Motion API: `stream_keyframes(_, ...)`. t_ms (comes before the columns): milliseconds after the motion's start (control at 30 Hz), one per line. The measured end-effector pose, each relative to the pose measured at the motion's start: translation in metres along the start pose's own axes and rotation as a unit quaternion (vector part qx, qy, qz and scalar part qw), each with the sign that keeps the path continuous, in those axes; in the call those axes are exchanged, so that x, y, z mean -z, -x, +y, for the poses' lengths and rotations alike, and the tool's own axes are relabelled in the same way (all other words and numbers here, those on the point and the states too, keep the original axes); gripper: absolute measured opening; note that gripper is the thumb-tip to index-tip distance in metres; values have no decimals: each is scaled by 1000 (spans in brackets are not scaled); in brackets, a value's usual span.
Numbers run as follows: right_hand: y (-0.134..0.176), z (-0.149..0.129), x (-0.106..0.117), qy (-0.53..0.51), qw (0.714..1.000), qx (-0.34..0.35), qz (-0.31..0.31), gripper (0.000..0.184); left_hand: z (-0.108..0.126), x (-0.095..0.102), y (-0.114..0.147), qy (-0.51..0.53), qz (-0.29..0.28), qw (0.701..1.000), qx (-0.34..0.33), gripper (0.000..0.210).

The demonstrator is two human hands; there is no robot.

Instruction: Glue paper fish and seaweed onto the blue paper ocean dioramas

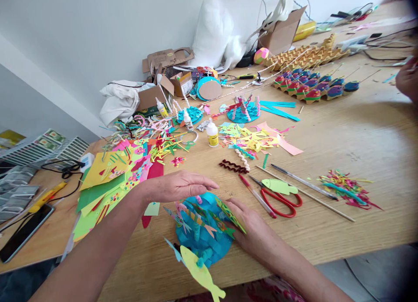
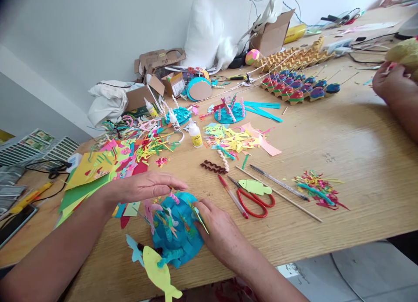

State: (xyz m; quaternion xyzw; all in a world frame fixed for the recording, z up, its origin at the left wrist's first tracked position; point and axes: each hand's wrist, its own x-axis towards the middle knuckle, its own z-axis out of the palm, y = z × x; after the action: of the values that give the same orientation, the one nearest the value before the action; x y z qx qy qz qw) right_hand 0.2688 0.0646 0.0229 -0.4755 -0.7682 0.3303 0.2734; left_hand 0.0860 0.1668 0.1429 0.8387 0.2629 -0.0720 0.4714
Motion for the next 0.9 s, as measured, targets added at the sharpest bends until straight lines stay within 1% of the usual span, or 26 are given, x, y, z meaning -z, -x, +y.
stream_keyframes(167,-1,4,-2,-2,1000,11,3,25,12,-3,-7,-81,-42,995,-39,35)
stream_keyframes(233,-1,4,-2,-6,1000,18,6,28,17,-6,-8,-103,-51,992,-43,36)
stream_keyframes(367,-1,4,-3,1,1000,7,-5,32,23,-10,-9,-133,-58,989,-41,35)
stream_keyframes(467,-1,2,-1,11,1000,3,-10,31,25,-12,-11,-138,-62,987,-53,33)
stream_keyframes(600,0,-1,4,30,999,-2,-13,29,23,-13,-11,-142,-53,987,-51,34)
stream_keyframes(733,8,6,14,83,996,-14,13,37,22,-13,-9,-142,-49,988,-48,35)
stream_keyframes(900,22,23,34,127,990,-11,67,35,24,-13,-9,-131,-56,989,-40,37)
